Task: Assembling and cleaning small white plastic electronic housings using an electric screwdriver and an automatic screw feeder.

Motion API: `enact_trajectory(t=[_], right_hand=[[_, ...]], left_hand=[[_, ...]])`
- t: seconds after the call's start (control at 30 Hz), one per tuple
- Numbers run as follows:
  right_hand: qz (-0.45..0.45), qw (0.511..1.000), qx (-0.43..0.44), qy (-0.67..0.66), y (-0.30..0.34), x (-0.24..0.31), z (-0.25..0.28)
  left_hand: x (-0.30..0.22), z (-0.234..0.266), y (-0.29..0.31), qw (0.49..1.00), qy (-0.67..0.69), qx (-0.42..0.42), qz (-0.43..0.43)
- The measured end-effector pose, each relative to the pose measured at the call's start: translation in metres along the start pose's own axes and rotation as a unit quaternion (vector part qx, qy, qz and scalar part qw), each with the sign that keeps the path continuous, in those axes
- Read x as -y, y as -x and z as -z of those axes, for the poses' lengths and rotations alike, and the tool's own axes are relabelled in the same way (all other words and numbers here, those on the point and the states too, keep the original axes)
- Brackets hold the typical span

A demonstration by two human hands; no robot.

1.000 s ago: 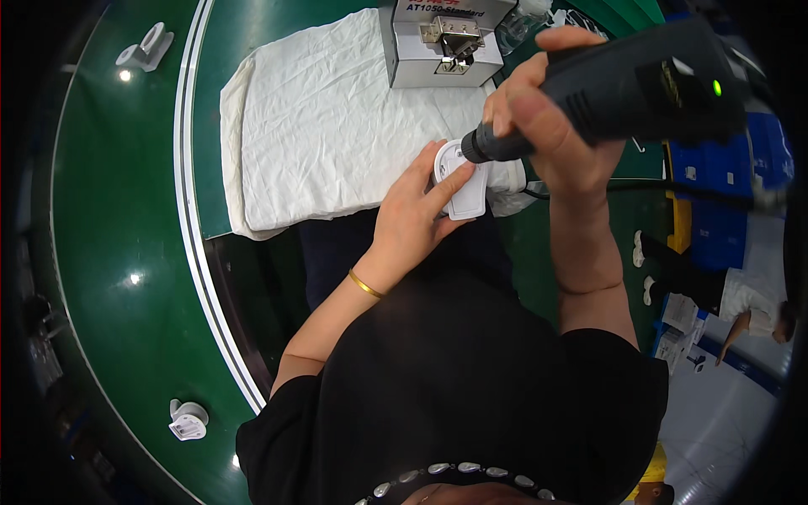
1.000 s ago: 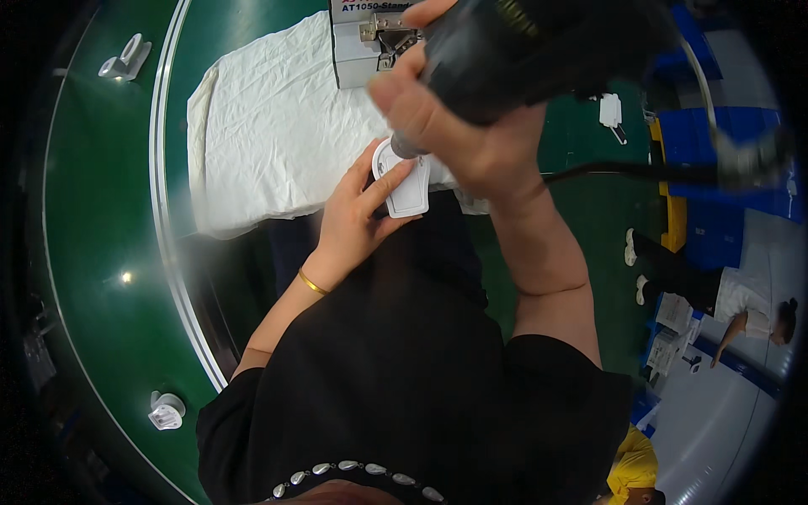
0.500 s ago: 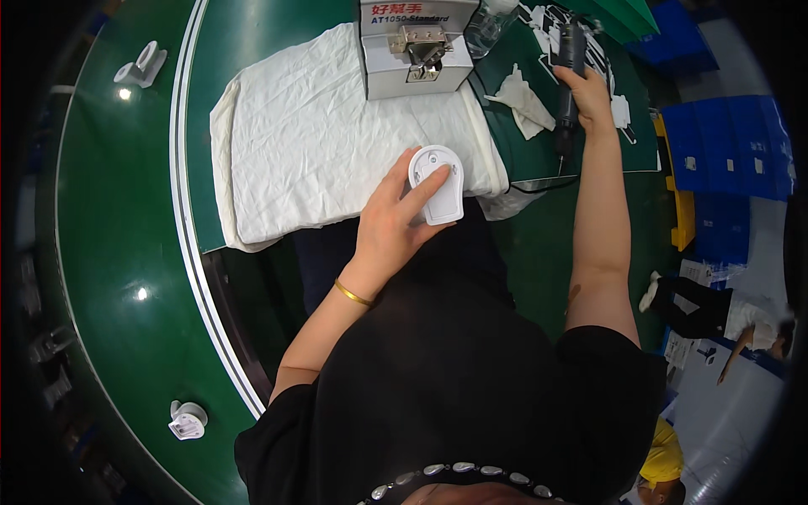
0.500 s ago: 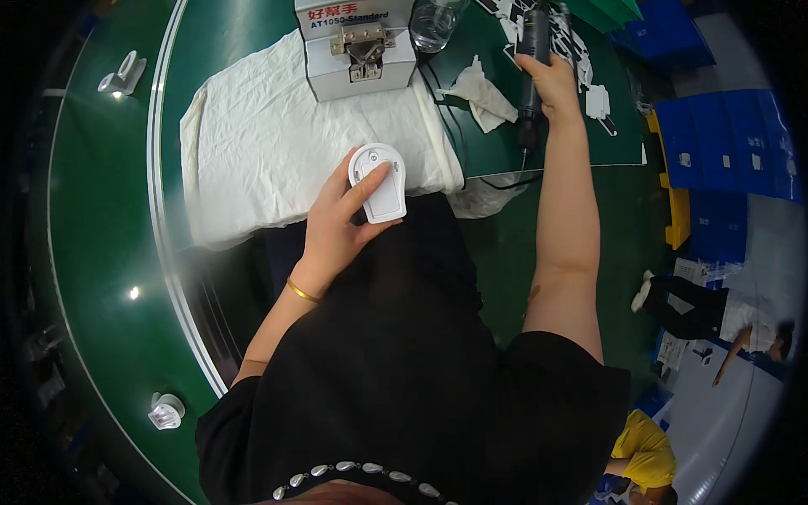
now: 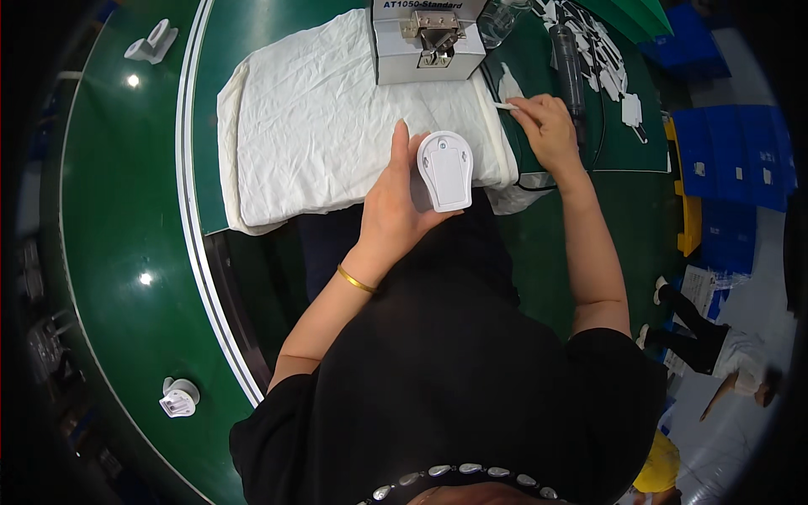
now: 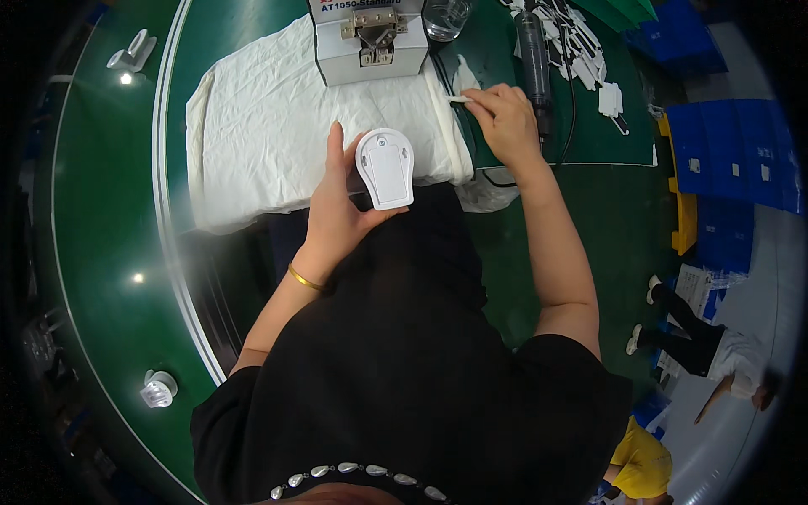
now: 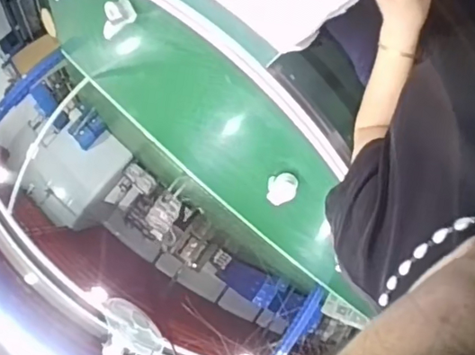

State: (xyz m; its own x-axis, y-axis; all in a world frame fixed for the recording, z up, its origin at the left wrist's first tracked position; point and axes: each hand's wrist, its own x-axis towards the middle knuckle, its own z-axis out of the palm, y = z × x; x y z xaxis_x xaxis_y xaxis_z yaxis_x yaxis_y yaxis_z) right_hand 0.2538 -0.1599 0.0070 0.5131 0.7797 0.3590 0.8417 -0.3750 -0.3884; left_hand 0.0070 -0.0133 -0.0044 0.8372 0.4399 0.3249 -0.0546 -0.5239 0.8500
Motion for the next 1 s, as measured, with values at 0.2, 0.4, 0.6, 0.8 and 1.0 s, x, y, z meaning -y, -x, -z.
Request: enact_trajectory(t=[0.2, 0.4, 0.6, 0.8, 1.0], right_hand=[[0.084, 0.993, 0.044, -0.070, 0.033, 0.088, 0.047], [0.164, 0.978, 0.113, -0.064, 0.051, 0.117, 0.039], [0.217, 0.967, 0.133, -0.019, 0.035, 0.110, 0.037], [0.186, 0.957, 0.210, -0.072, 0.035, 0.099, 0.059], [0.221, 0.964, 0.118, -0.083, 0.053, 0.113, 0.033]], left_hand=[[0.003, 0.001, 0.001, 1.000, 0.002, -0.004, -0.010], [0.000, 0.000, 0.000, 0.998, -0.033, -0.021, -0.040], [0.002, 0.001, 0.001, 0.998, -0.041, -0.024, -0.045], [0.005, 0.001, 0.002, 0.998, -0.036, -0.035, -0.046], [0.009, 0.000, 0.003, 0.998, -0.035, -0.035, -0.049]])
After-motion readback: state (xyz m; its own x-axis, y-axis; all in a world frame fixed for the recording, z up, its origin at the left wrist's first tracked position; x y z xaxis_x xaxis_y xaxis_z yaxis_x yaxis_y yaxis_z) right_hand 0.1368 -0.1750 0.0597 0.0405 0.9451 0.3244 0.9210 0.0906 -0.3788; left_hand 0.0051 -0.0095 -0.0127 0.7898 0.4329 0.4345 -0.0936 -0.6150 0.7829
